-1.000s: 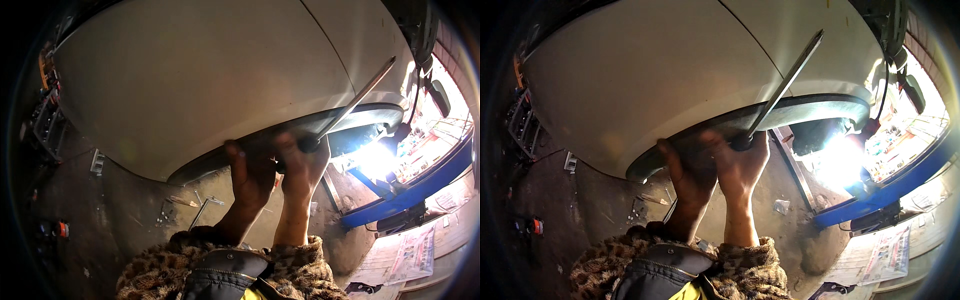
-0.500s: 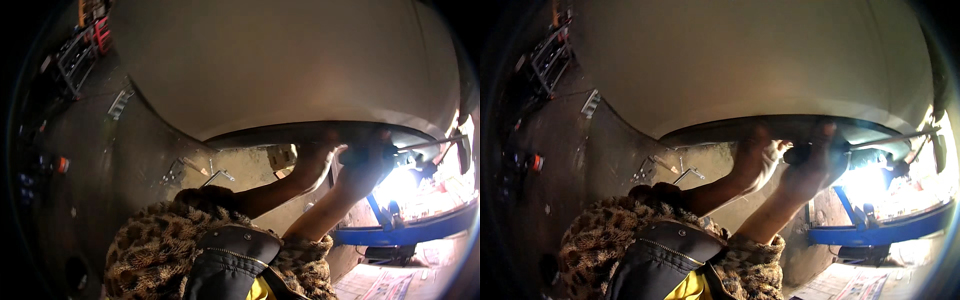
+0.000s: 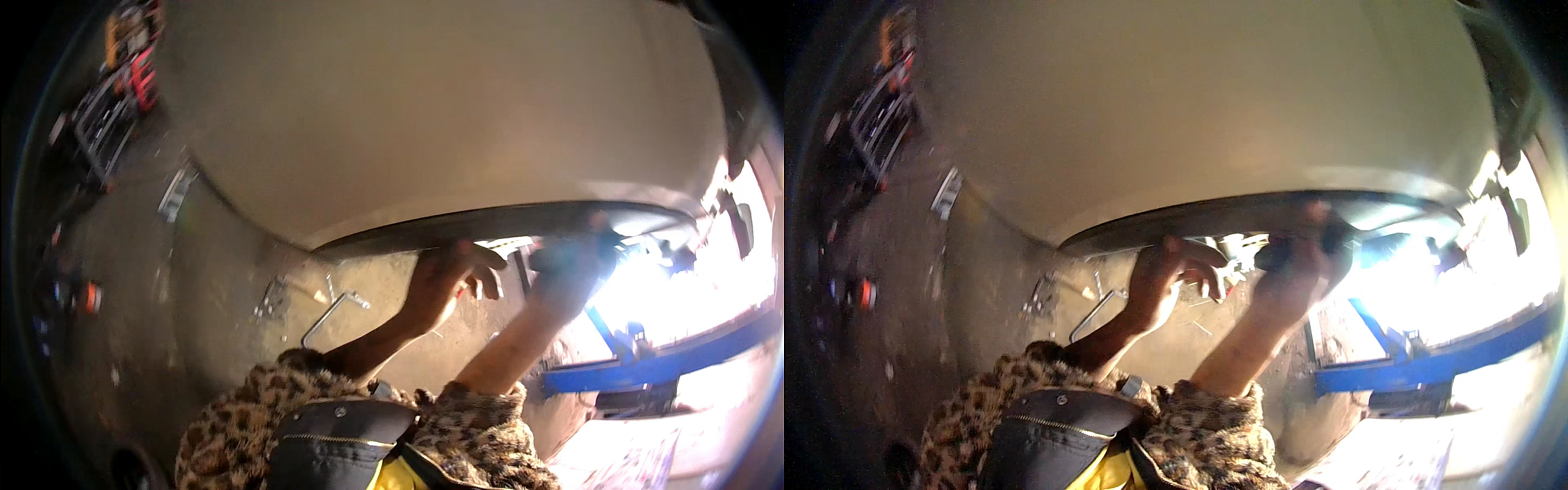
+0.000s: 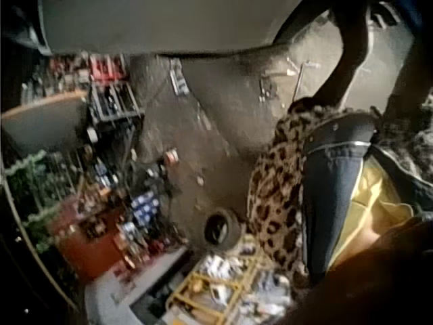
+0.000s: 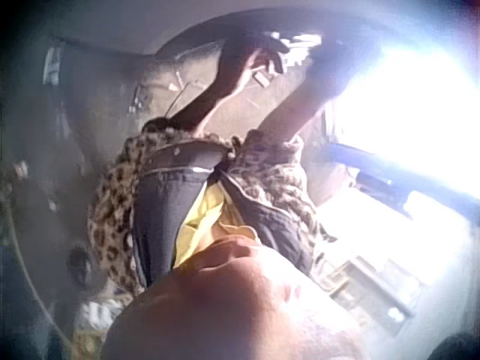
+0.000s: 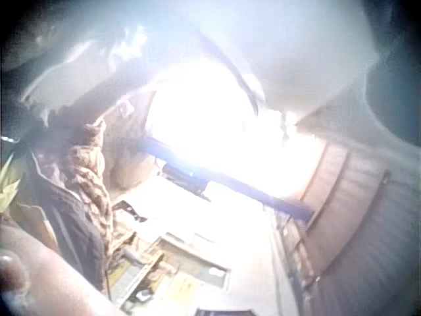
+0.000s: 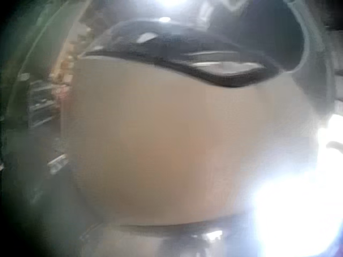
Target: The person uses a screwdriver to pry and fit a plastic wheel arch liner into the wheel well of a car. They repeatedly adjust the liner's position around the wheel opening and then move a tire nearby.
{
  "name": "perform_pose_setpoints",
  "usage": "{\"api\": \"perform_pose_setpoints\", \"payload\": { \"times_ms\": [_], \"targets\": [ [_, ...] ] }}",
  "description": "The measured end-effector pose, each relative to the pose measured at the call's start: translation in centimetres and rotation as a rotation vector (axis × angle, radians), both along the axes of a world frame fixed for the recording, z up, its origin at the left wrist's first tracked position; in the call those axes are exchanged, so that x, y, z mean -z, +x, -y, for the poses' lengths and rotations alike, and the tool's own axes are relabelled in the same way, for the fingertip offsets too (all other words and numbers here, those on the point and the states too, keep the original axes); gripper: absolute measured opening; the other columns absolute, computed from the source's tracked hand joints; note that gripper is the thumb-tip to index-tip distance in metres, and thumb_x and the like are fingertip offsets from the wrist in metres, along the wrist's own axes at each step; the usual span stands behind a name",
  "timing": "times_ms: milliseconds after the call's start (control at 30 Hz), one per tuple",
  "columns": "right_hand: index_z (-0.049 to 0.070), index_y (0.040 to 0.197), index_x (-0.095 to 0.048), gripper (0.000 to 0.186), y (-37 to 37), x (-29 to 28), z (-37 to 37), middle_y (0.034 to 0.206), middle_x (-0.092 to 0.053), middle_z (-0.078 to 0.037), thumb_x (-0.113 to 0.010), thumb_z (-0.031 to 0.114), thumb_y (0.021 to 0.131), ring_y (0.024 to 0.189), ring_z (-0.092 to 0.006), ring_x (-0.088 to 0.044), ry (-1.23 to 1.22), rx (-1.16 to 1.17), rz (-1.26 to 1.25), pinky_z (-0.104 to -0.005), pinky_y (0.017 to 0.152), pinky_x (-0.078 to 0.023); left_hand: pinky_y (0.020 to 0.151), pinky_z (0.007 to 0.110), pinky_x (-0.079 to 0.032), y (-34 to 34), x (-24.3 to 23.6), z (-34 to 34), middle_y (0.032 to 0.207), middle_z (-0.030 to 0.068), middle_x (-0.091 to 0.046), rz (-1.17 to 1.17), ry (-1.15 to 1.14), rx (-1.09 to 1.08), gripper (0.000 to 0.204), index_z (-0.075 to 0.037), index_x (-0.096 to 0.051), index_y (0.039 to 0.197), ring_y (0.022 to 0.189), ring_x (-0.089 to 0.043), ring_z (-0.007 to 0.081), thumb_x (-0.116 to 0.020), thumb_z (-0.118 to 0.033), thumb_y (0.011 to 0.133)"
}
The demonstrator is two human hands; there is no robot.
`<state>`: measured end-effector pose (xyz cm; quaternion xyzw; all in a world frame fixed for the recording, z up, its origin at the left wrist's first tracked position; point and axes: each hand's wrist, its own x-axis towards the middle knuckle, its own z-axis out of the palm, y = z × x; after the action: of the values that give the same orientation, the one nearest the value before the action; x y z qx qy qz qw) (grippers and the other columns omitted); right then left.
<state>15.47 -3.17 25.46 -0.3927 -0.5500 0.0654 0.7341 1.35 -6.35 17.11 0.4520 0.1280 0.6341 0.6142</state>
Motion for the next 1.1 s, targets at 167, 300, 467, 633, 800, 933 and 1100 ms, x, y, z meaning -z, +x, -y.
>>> {"api": "perform_pose_setpoints", "payload": {
  "times_ms": [167, 300, 467, 633, 800, 933, 1100],
  "targets": [
    [-0.001, 0.097, -0.063, 0.037, -2.7, -2.6, 1.4, 0.081, -0.067, -0.007, -0.086, 0.016, 0.074, 0.069, -0.015, -0.06, -0.237, -0.104, -0.279, -0.0267, 0.066, -0.049, 0.065, 0.031, -0.046, 4.5, -1.1, -2.9, 0.09, 0.011, -0.066, 0.126, -0.101, 0.101, 0.064, -0.004, -0.058, 0.107, 0.077, -0.063, 0.0187, -0.036, -0.063, 0.098],
    [-0.001, 0.099, -0.061, 0.041, -3.2, -3.9, 1.9, 0.081, -0.068, -0.008, -0.087, 0.015, 0.072, 0.067, -0.0144, -0.062, -0.24, -0.224, -0.227, -0.0258, 0.063, -0.051, 0.084, 0.034, -0.047, 7.1, -4.0, -4.3, 0.114, 0.0075, -0.058, 0.295, -0.099, -0.207, 0.051, -0.006, -0.049, 0.126, 0.099, -0.058, 0.0188, -0.051, -0.049, 0.099],
    [-0.003, 0.089, -0.061, 0.033, -3.6, -4.1, 1.9, 0.071, -0.064, -0.005, -0.082, 0.021, 0.081, 0.056, -0.0102, -0.055, -0.161, -0.236, -0.145, -0.0234, 0.051, -0.043, 0.108, 0.038, -0.035, 6.6, -6.2, -3.3, 0.134, 0.0082, -0.048, 0.25, -0.083, -0.305, 0.062, -0.005, -0.042, 0.139, 0.123, -0.047, 0.0178, -0.048, -0.052, 0.1],
    [-0.001, 0.095, -0.064, 0.019, 0.3, -0.7, 4.8, 0.073, -0.063, -0.001, -0.07, 0.016, 0.091, 0.06, -0.0071, -0.054, -0.196, -0.088, -0.102, -0.0221, 0.054, -0.043, 0.113, 0.044, -0.027, 8.8, -6.8, -3.1, 0.14, 0.0111, -0.041, 0.414, -0.061, -0.14, 0.079, -0.009, -0.035, 0.145, 0.13, -0.039, 0.0256, -0.046, -0.067, 0.093],
    [0.001, 0.098, -0.065, 0.018, 2.2, 3.0, 6.9, 0.07, -0.059, -0.001, -0.067, 0.018, 0.094, 0.062, -0.005, -0.048, -0.37, -0.1, -0.024, -0.0212, 0.056, -0.04, 0.116, 0.049, -0.018, 9.5, -7.7, -2.9, 0.146, 0.0097, -0.036, 0.454, -0.035, -0.224, 0.087, -0.014, -0.027, 0.149, 0.135, -0.033, 0.0264, -0.049, -0.072, 0.088],
    [0.002, 0.105, -0.063, 0.023, 2.7, 2.1, 7.2, 0.069, -0.059, -0.007, -0.069, 0.021, 0.092, 0.061, -0.012, -0.049, -0.46, -0.152, 0.056, -0.0276, 0.058, -0.044, 0.114, 0.048, -0.02, 8.7, -8.3, -2.6, 0.147, 0.0079, -0.037, 0.465, -0.028, -0.243, 0.084, -0.017, -0.029, 0.148, 0.133, -0.035, 0.0238, -0.052, -0.071, 0.087],
    [-0.001, 0.123, -0.057, 0.032, 5.2, 3.6, 9.2, 0.088, -0.064, -0.016, -0.061, 0.008, 0.093, 0.072, -0.0239, -0.062, -0.387, -0.284, 0.194, -0.0339, 0.067, -0.05, 0.104, 0.047, -0.033, 9.7, -7.7, -3.2, 0.146, 0.0039, -0.04, 0.524, -0.083, -0.148, 0.085, -0.019, -0.034, 0.146, 0.128, -0.039, 0.0216, -0.062, -0.068, 0.082]
  ]
}}
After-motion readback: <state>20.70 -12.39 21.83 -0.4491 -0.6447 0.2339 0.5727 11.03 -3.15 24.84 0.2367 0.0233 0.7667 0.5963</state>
